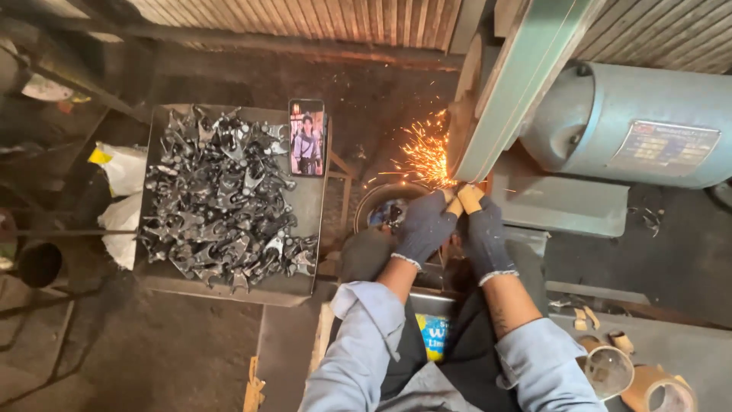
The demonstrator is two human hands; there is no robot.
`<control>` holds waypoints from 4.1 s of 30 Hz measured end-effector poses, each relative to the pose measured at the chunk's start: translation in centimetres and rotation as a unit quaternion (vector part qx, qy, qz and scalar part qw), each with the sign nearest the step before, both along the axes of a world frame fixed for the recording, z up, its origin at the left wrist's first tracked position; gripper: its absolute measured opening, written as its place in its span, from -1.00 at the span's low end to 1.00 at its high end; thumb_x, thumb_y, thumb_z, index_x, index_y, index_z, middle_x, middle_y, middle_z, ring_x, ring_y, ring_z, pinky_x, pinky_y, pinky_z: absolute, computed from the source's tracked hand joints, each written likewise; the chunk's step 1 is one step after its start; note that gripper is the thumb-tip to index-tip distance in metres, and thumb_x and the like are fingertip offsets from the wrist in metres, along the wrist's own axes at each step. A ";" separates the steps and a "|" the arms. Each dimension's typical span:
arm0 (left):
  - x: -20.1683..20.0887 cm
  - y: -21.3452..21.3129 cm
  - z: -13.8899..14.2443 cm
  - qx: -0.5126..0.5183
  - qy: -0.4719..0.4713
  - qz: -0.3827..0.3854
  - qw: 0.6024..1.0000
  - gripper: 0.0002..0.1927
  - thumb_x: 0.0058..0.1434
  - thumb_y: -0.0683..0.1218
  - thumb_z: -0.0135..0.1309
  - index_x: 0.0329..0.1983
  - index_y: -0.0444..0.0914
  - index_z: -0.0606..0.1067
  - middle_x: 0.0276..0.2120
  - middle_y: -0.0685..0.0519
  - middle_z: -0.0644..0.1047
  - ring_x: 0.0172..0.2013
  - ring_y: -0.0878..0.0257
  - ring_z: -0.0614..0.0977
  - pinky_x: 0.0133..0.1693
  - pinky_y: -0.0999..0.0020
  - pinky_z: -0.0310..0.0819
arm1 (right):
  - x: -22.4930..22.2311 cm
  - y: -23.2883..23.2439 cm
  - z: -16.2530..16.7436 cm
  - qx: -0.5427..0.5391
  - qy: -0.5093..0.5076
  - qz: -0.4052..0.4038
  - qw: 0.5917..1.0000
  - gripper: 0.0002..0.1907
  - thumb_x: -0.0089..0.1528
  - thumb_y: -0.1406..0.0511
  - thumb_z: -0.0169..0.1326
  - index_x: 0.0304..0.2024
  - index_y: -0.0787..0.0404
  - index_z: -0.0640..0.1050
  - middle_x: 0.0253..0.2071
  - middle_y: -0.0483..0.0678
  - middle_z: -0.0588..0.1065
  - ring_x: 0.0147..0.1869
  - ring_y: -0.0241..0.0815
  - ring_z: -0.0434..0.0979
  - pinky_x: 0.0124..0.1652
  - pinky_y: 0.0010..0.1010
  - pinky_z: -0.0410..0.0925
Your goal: The person repeatedly picks up small metal parts from a tray and grinds them against a rotating belt sander, creating sparks. They hold each part with gloved hands, press it against the belt, then return it to the tray. A smartphone playing a video is visible nearby.
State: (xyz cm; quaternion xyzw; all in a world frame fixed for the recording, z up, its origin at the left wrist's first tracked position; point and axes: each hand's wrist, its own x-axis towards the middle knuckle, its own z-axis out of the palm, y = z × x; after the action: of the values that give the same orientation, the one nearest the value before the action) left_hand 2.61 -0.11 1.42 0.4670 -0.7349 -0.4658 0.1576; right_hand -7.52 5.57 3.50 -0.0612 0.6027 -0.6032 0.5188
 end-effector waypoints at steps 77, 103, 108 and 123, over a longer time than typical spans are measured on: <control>-1.2 -3.0 -0.4 0.127 0.235 -0.085 0.960 -0.77 0.41 -0.14 -0.04 -0.02 -0.35 0.56 -0.11 -0.08 0.65 -0.11 0.15 0.66 -0.05 0.23 0.59 | -1.7 1.4 2.2 -0.019 0.168 0.111 0.979 -0.63 0.37 0.15 0.10 0.00 0.32 0.64 -0.13 -0.09 0.50 -0.06 -0.24 0.42 -0.06 -0.33 0.32; 1.4 1.6 5.9 0.333 0.326 -0.152 0.872 -0.74 0.20 -0.18 0.28 -0.08 -0.37 0.56 -0.27 0.02 0.65 -0.23 0.26 0.68 -0.18 0.34 0.60 | -2.7 6.9 0.8 -0.244 0.451 0.301 0.804 -0.73 0.33 0.36 0.01 0.08 0.26 0.51 0.03 -0.04 0.55 0.14 -0.19 0.52 0.12 -0.42 0.39; -1.0 -1.4 1.7 0.392 0.333 -0.074 0.854 -0.77 0.31 -0.16 0.11 -0.01 -0.36 0.56 -0.19 0.03 0.62 -0.20 0.33 0.65 -0.19 0.40 0.55 | -2.2 3.9 -0.8 -0.163 0.144 0.122 0.968 -0.69 0.26 0.35 0.10 0.05 0.31 0.49 -0.15 -0.16 0.50 -0.07 -0.35 0.46 -0.03 -0.49 0.35; 3.0 1.4 5.8 0.185 0.184 -0.185 0.947 -0.54 0.13 -0.12 0.32 0.09 -0.33 0.52 -0.07 -0.02 0.65 0.00 0.22 0.65 0.06 0.29 0.54 | -1.2 5.7 5.6 -0.037 0.019 0.159 0.986 -0.63 0.36 0.21 0.07 0.07 0.36 0.56 -0.18 -0.03 0.56 -0.21 -0.26 0.53 -0.28 -0.42 0.38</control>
State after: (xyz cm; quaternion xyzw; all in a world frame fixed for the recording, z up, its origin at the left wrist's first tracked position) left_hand 5.64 1.25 7.20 0.2497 -0.6674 -0.6926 0.1119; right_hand -8.73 11.25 9.06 -0.1870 0.5723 -0.5337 0.5939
